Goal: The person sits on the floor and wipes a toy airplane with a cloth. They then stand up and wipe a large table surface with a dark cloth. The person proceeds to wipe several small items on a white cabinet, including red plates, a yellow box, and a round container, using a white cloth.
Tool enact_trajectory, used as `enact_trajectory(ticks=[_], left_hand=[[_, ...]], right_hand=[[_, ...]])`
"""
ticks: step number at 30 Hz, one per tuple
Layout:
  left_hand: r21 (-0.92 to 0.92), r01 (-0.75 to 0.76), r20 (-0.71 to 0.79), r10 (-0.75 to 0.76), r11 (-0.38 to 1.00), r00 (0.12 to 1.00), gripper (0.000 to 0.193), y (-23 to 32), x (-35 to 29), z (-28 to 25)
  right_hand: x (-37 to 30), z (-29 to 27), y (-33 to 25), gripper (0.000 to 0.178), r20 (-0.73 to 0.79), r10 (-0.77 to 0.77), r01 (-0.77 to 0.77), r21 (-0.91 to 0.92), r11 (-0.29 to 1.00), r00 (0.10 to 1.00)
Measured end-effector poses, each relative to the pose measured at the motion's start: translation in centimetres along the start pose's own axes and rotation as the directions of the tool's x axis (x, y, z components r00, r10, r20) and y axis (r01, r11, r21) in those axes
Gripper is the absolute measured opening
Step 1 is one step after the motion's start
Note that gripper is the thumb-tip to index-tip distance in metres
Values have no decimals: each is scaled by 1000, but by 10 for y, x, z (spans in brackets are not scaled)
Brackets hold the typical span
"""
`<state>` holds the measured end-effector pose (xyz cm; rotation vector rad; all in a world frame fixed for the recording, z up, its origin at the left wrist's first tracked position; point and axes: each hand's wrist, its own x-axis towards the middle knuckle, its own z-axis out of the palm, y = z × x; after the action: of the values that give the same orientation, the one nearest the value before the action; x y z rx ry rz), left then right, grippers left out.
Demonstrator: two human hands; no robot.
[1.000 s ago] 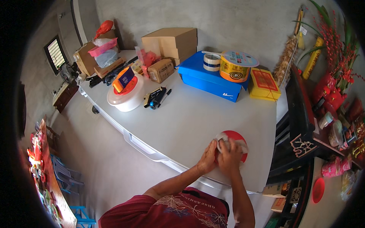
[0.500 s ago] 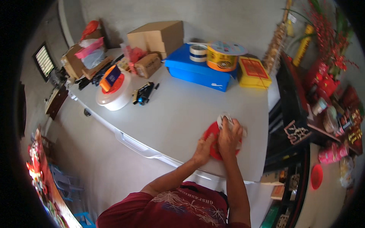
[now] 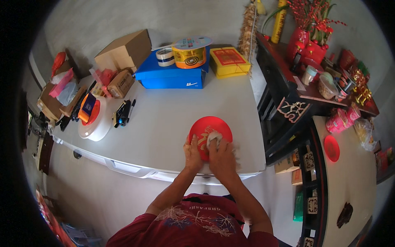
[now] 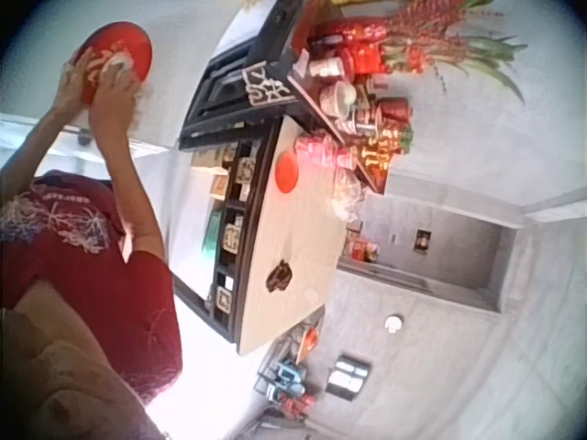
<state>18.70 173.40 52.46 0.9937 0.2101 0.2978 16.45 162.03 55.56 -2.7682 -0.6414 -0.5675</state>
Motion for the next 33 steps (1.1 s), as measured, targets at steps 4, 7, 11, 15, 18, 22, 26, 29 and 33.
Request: enact_trajectory(ticks=[4, 7, 11, 15, 18, 22, 26, 29, 33], left_hand=[[98, 61, 107, -72, 993, 992, 37, 8, -3, -6], [36, 118, 176, -123, 992, 977, 43, 21, -6, -3], [-107, 225, 318, -181, 968, 931, 53, 21, 2, -10], [-137, 270, 379, -202, 953, 903, 60, 18, 4, -9], [-233, 313, 374, -212, 921, 903, 64, 21, 2, -11], [-272, 352, 336, -255, 896, 907, 62, 16, 2, -24], [-297, 408, 386, -283, 863, 878, 53, 6, 9, -31], [-245, 303, 213, -254, 921, 944, 43, 20, -2, -9], [-260, 225, 221, -169, 939, 961, 42, 14, 1, -12]], right_hand=[[-20, -30, -7, 43, 220, -188, 139, 221, 965, 957], [-1, -40, 35, 42, 191, -263, 13, 786, 618, 946], [55, -31, 17, 43, -267, 208, -45, 511, 859, 941], [67, 24, 7, 49, -286, 78, 17, 315, 949, 955], [56, 37, -10, 46, -201, -46, 116, 354, 928, 979], [41, 22, -14, 43, -2, -214, 190, 465, 865, 977], [21, -1, 1, 38, 99, -327, 244, 472, 847, 940], [4, -24, 24, 36, 174, -439, 315, 477, 820, 881], [-3, -47, 41, 35, 327, -303, 163, 391, 906, 895]])
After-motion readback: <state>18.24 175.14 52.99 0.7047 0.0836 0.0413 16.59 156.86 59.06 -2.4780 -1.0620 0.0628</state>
